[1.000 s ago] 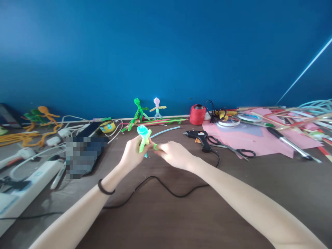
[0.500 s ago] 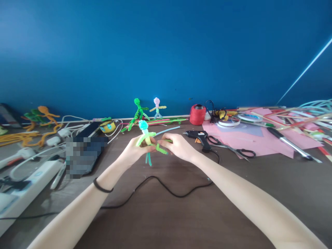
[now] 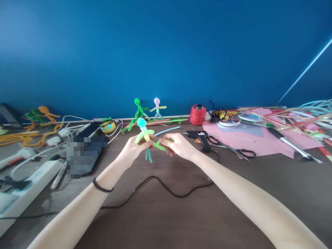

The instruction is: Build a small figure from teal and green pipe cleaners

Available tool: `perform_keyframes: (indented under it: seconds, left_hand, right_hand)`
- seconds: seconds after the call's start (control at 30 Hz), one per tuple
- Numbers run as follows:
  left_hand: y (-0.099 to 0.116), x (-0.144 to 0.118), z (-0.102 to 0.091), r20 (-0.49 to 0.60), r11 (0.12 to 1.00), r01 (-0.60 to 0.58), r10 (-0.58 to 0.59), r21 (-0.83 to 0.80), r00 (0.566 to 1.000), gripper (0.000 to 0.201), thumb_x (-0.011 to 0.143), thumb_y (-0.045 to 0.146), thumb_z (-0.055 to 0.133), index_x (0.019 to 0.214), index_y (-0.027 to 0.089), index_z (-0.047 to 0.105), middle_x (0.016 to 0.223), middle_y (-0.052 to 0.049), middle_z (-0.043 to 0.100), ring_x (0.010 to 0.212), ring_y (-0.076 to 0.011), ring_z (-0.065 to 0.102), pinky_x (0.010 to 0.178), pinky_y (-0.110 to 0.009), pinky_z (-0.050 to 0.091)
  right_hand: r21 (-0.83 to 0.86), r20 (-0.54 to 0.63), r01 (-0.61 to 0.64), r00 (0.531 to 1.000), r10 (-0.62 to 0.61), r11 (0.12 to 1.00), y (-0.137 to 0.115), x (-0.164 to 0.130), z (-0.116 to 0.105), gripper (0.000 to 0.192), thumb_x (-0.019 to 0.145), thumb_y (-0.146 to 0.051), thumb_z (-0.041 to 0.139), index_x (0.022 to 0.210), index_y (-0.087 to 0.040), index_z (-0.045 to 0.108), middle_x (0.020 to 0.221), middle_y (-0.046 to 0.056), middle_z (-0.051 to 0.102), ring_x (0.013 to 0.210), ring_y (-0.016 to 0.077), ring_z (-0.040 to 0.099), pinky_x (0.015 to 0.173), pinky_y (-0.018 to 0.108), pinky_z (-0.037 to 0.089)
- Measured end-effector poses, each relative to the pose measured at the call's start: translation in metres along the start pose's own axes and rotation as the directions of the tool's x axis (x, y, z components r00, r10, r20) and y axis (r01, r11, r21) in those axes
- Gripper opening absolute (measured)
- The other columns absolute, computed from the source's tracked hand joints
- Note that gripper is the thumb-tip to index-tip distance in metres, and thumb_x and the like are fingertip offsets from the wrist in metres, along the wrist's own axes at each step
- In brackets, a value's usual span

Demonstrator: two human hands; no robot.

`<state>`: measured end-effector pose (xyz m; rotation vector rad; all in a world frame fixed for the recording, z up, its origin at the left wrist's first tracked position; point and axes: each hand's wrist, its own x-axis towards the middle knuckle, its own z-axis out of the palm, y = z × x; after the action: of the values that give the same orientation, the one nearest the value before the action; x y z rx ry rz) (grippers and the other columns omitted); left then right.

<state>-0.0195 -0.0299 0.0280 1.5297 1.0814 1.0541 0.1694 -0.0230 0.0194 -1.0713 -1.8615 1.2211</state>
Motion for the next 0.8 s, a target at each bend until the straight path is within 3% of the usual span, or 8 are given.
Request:
perform_keyframes:
  seconds: [0.27, 0.4, 0.53, 0.67, 0.8]
  left_hand:
    - [0.003, -0.002, 0.004, 0.04, 0.978, 0.009, 0.0, -0.208, 0.999, 0.024, 0.063, 0.029, 0.07, 0.081, 0.016, 0.062, 0.069, 0.0, 0.061, 0.063, -0.0133, 0.059, 0.068, -0.029, 0.05]
    - [0.006, -0.004, 0.008, 0.002, 0.959, 0.025, -0.025, -0.282, 1.0, 0.021, 0.062, 0.027, 0.071, 0.077, 0.016, 0.061, 0.061, 0.002, 0.057, 0.058, -0.0112, 0.057, 0.063, -0.026, 0.049]
    - [0.006, -0.005, 0.013, -0.071, 0.937, 0.023, -0.051, -0.349, 0.996, 0.02, 0.061, 0.024, 0.071, 0.072, 0.015, 0.058, 0.06, 0.003, 0.055, 0.055, -0.0089, 0.055, 0.055, -0.022, 0.047]
    - [0.007, -0.008, 0.017, -0.126, 0.973, 0.0, -0.029, -0.23, 0.992, 0.018, 0.066, 0.028, 0.065, 0.075, 0.016, 0.055, 0.059, 0.002, 0.055, 0.05, -0.0106, 0.053, 0.044, -0.022, 0.043]
    - [0.008, -0.01, 0.017, -0.164, 0.989, -0.087, 0.107, 0.121, 0.981, 0.01, 0.069, 0.025, 0.061, 0.072, 0.017, 0.057, 0.062, 0.001, 0.058, 0.056, -0.0124, 0.055, 0.05, -0.023, 0.043]
  right_hand:
    - [-0.043, 0.05, 0.04, 0.998, -0.037, 0.998, 0.0, -0.002, 0.007, 0.046, 0.083, -0.056, 0.04, 0.068, -0.015, 0.052, 0.048, -0.003, 0.047, 0.046, 0.0086, 0.045, 0.052, 0.023, 0.036]
    - [-0.044, 0.148, 0.008, 0.989, -0.002, 0.999, 0.005, -0.002, 0.016, 0.053, 0.086, -0.057, 0.026, 0.066, -0.015, 0.05, 0.049, -0.003, 0.045, 0.045, 0.0084, 0.04, 0.05, 0.023, 0.033]
    - [-0.106, 0.121, 0.018, 0.993, -0.005, 0.994, 0.005, -0.005, 0.027, 0.053, 0.087, -0.056, 0.023, 0.057, -0.017, 0.04, 0.05, -0.003, 0.038, 0.049, 0.0089, 0.036, 0.053, 0.024, 0.032]
    - [-0.119, 0.12, 0.032, 0.993, -0.018, 0.992, -0.001, -0.009, 0.034, 0.043, 0.09, -0.046, 0.024, 0.071, -0.017, 0.048, 0.057, -0.002, 0.039, 0.054, 0.0102, 0.038, 0.055, 0.024, 0.033]
    - [-0.235, 0.184, 0.076, 0.982, -0.032, 0.969, -0.006, -0.01, 0.034, 0.026, 0.089, -0.031, 0.033, 0.074, -0.017, 0.051, 0.062, -0.001, 0.044, 0.059, 0.0116, 0.042, 0.059, 0.026, 0.035]
